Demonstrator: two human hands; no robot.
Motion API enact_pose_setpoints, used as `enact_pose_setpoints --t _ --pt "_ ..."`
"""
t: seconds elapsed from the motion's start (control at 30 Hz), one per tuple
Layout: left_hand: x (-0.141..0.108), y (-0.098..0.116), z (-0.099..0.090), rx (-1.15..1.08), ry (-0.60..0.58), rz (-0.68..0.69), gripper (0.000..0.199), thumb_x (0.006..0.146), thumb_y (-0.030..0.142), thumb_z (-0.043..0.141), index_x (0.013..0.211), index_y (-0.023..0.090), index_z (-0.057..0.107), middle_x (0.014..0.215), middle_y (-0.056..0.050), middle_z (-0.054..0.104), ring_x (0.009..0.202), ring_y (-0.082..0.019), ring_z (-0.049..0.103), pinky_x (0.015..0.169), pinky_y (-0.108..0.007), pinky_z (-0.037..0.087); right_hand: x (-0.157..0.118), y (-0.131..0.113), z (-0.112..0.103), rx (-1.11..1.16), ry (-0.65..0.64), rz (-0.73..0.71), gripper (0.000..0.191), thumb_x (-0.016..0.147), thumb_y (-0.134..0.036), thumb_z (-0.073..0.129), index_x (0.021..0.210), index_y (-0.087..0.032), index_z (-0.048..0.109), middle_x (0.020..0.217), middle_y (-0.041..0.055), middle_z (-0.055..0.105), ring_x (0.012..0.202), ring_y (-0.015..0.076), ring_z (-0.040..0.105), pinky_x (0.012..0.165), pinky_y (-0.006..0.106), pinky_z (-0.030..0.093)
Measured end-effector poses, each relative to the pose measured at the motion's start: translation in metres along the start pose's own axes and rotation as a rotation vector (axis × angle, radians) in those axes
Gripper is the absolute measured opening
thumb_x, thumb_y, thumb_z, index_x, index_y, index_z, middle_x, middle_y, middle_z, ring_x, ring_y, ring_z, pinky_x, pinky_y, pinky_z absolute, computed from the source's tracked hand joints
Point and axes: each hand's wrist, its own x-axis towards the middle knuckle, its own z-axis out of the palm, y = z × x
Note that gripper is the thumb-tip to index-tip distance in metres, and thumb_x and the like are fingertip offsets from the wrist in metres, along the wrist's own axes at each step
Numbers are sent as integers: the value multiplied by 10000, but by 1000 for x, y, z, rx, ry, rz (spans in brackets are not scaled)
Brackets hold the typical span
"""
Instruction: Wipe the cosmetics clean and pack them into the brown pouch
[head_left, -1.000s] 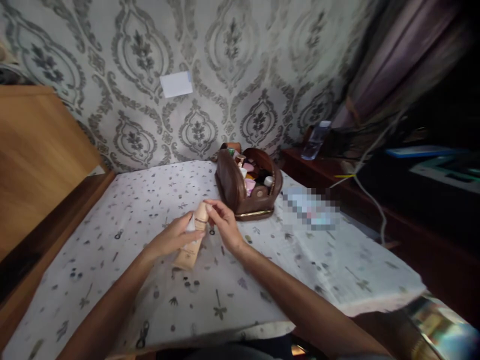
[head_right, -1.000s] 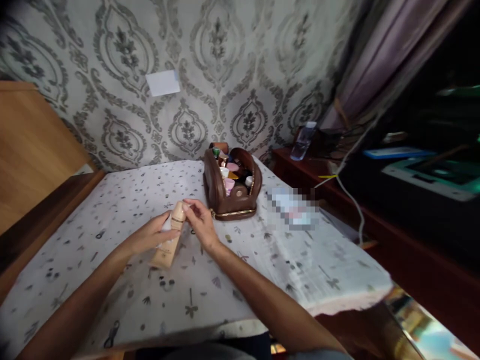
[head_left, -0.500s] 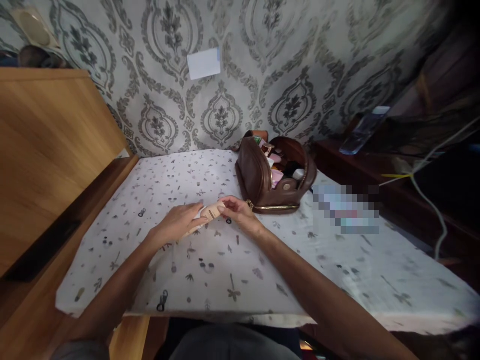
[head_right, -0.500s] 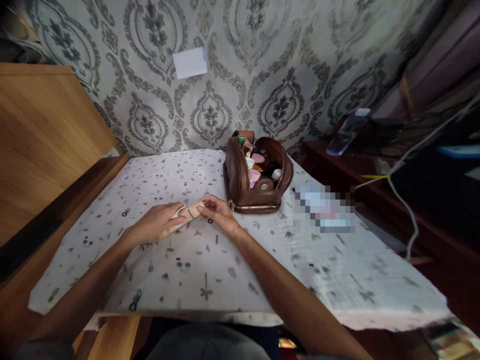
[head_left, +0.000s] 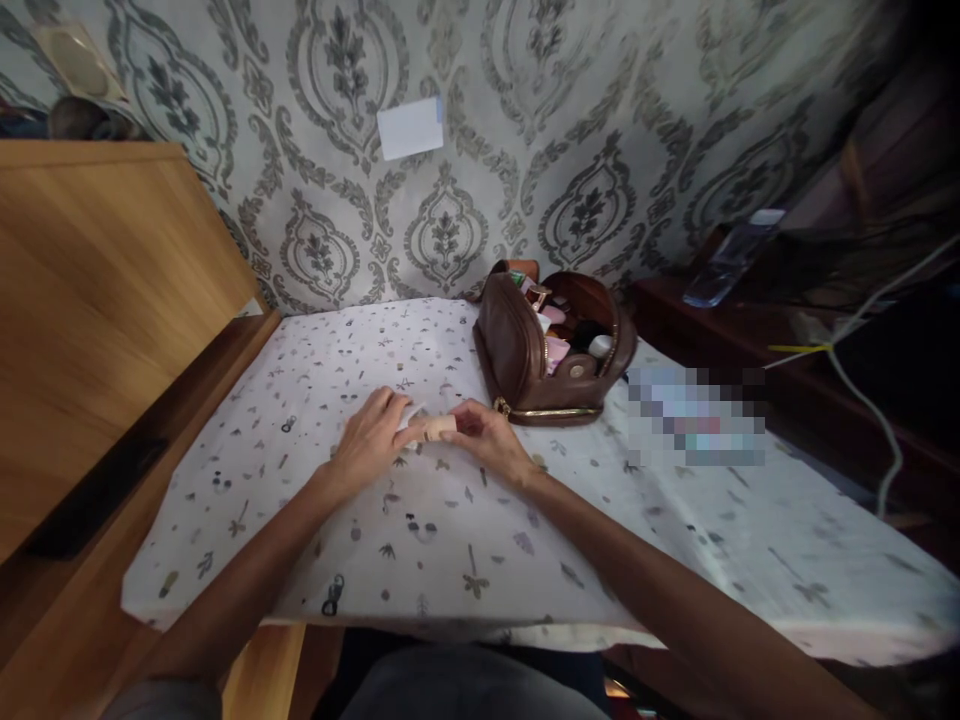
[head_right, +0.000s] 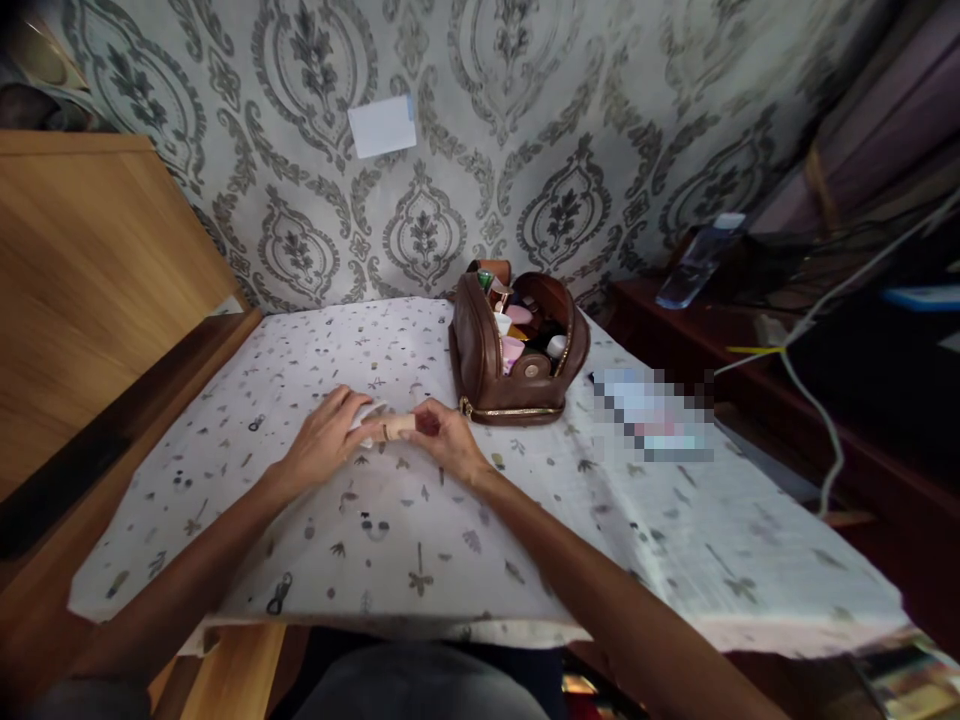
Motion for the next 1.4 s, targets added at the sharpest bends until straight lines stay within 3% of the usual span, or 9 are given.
enact_pose_setpoints --t 0.23,0.5,0.6,0.7,0.87,0.97,1.13,1.27,1.4 --pt "-7 30 28 23 3 288 464 977 158 321 1438 106 335 1148 -170 535 1033 -284 517 891 -436 480 -10 4 -2 -318 9 -76 273 739 -408 708 699 -203 532 651 -46 522 612 123 452 602 259 367" --pt "5 27 35 186 -4 352 160 1006 240 428 1012 155 564 989 -111 555 959 -265 550 783 -387 484 -10 6 -3 -416 -7 -99 124 675 -187 657 727 -208 546 680 -49 535 648 127 466 628 247 369" --pt "8 22 42 165 22 305 155 1011 275 435 983 161 536 1053 -131 563 1023 -266 563 836 -399 485 -10 6 -3 -412 -14 -101 126 680 -208 678 744 -207 569 695 -42 554 658 132 480 634 249 380" --pt "10 20 43 72 1 200 201 1027 292 380 917 179 505 898 -76 581 833 -216 588 729 -342 484 -11 6 -2 -413 -20 -96 124 707 -247 691 748 -209 581 696 -36 561 667 136 487 637 251 383" --pt "19 26 9 -439 195 -178 256 1022 404 355 875 217 452 673 37 470 605 -131 496 578 -243 399 -12 2 -3 -437 -60 -56 154 705 -244 736 791 -209 613 753 -15 602 694 148 518 646 259 382" --pt "26 33 -5 -657 102 -248 285 1023 421 325 853 222 439 621 53 410 554 -121 446 534 -233 366 -12 0 -3 -439 -62 -48 180 692 -242 750 782 -211 597 733 -23 583 681 145 507 634 255 375" --pt "31 40 23 -154 -79 -70 203 995 255 419 810 201 482 814 -35 525 811 -205 540 735 -325 446 -11 4 -1 -492 -13 -102 148 699 -194 667 699 -210 520 684 -40 534 629 126 455 609 248 352" --pt "26 37 41 174 67 12 101 973 241 497 977 171 570 1000 -102 563 951 -255 531 777 -363 452 -11 6 0 -480 -24 -98 139 695 -194 669 710 -209 531 686 -42 540 630 122 458 615 245 357" --pt "14 26 44 321 189 223 225 1004 260 462 844 177 597 866 -65 588 829 -220 539 720 -351 429 -11 6 -2 -472 -29 -82 160 690 -212 712 742 -207 561 702 -42 561 650 125 487 625 241 376"
